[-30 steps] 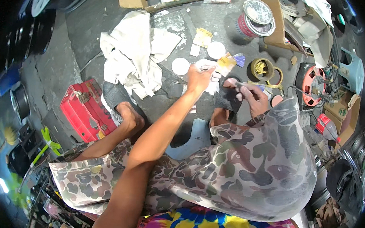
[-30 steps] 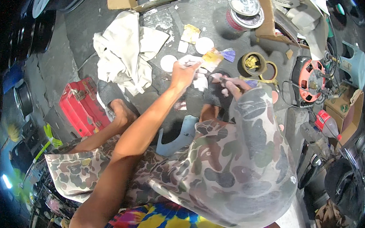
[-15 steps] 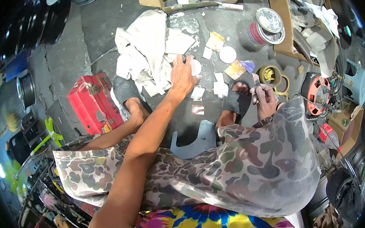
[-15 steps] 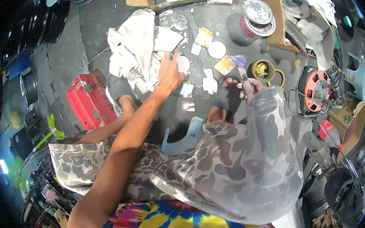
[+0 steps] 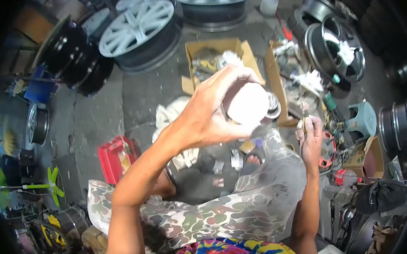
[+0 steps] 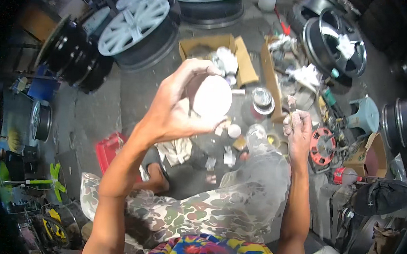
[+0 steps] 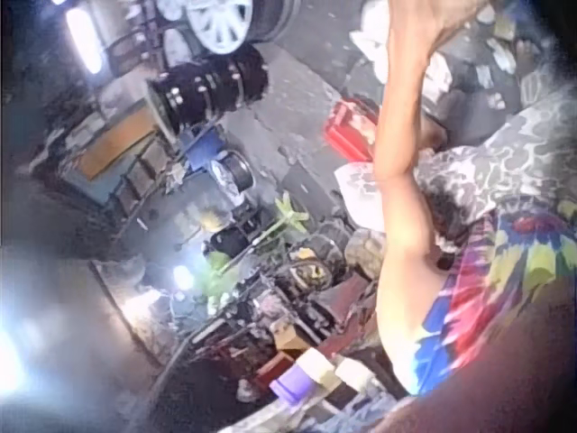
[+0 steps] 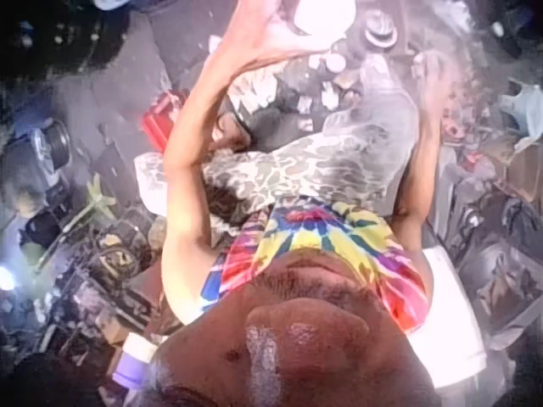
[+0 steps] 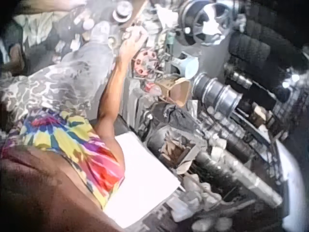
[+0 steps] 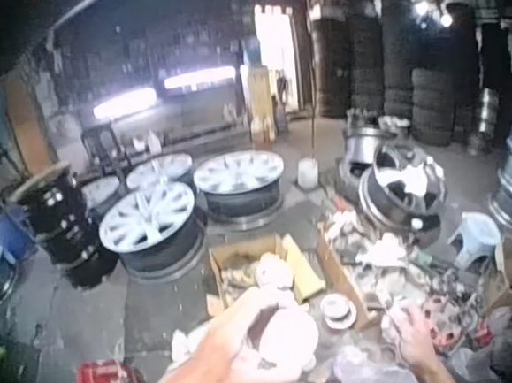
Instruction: Sanding and applying filler to a car wheel center cap for restoration.
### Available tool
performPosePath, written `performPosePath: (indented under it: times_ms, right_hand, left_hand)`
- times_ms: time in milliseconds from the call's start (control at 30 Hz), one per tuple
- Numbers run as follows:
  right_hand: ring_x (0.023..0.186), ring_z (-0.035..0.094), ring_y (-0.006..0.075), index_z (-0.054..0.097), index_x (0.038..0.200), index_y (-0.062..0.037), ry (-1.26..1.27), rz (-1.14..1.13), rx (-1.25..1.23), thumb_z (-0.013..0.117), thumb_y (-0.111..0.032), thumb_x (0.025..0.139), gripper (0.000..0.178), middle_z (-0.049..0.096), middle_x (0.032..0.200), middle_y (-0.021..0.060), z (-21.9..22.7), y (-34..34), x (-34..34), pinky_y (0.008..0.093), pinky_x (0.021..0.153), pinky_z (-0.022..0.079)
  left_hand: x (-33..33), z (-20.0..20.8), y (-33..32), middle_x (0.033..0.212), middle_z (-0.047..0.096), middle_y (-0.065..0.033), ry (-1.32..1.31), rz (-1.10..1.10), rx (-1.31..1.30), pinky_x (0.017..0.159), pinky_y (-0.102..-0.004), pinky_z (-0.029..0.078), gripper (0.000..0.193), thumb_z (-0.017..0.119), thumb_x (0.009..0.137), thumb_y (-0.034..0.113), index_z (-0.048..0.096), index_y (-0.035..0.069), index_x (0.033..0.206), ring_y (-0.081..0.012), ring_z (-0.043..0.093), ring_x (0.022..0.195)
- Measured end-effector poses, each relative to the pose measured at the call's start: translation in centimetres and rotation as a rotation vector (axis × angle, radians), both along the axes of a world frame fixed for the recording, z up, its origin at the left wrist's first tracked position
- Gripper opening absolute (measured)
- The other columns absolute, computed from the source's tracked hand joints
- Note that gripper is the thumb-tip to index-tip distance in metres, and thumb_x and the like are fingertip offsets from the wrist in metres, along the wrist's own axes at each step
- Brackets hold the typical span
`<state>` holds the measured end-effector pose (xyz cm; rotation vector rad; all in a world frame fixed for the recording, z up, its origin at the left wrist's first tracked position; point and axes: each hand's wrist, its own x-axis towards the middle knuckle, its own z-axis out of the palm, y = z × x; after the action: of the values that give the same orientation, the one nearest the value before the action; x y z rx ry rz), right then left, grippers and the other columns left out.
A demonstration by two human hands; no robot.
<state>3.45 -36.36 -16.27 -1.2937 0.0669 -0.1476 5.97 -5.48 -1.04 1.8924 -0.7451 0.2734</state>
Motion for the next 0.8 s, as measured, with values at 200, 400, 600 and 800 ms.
performPosePath:
  times_ms: [200, 400, 600, 800]
  right_hand:
    - [0.079, 0.048, 0.0100, 0.052, 0.111, -0.0095, -0.182, 0.098, 0.341, 0.049, -0.016, 0.107, 0.008, 0.058, 0.098, 0.0047, 8.0, 1.3, -2.3, 0.0268, 0.071, 0.040]
    - [0.088, 0.054, 0.0118, 0.055, 0.114, -0.0106, -0.324, 0.210, 0.407, 0.052, -0.016, 0.105, 0.010, 0.062, 0.109, 0.0081, 14.2, 3.7, -4.9, 0.0280, 0.076, 0.044]
    - [0.091, 0.057, 0.0098, 0.060, 0.115, -0.0069, -0.398, 0.262, 0.251, 0.060, -0.014, 0.101, 0.016, 0.066, 0.113, 0.0081, 18.6, 7.1, -3.9, 0.0268, 0.079, 0.044]
    - [0.089, 0.055, 0.0040, 0.063, 0.113, -0.0036, -0.461, 0.404, -0.079, 0.067, -0.013, 0.097, 0.019, 0.069, 0.115, 0.0083, 20.1, 11.3, -1.0, 0.0228, 0.084, 0.043]
  left_hand:
    - [-6.8, 11.7, 0.5, 0.109, 0.057, -0.0098, -0.214, -0.184, 0.100, 0.087, -0.0370, 0.052, 0.064, 0.084, 0.064, 0.012, 0.052, 0.006, 0.119, -0.0270, 0.063, 0.101]
    - [-10.7, 14.1, 2.1, 0.113, 0.053, -0.0063, 0.081, -0.219, 0.015, 0.088, -0.0330, 0.051, 0.062, 0.084, 0.073, 0.011, 0.044, 0.008, 0.121, -0.0161, 0.060, 0.102]
    - [-11.0, 10.7, 4.2, 0.115, 0.052, -0.0019, 0.248, -0.090, -0.047, 0.095, -0.0265, 0.046, 0.072, 0.095, 0.067, 0.017, 0.049, 0.008, 0.122, -0.0101, 0.052, 0.111]
    - [-10.1, 6.8, 6.5, 0.097, 0.064, 0.0009, 0.274, -0.028, -0.155, 0.081, -0.0237, 0.050, 0.043, 0.089, 0.076, 0.017, 0.062, 0.007, 0.109, -0.0063, 0.059, 0.092]
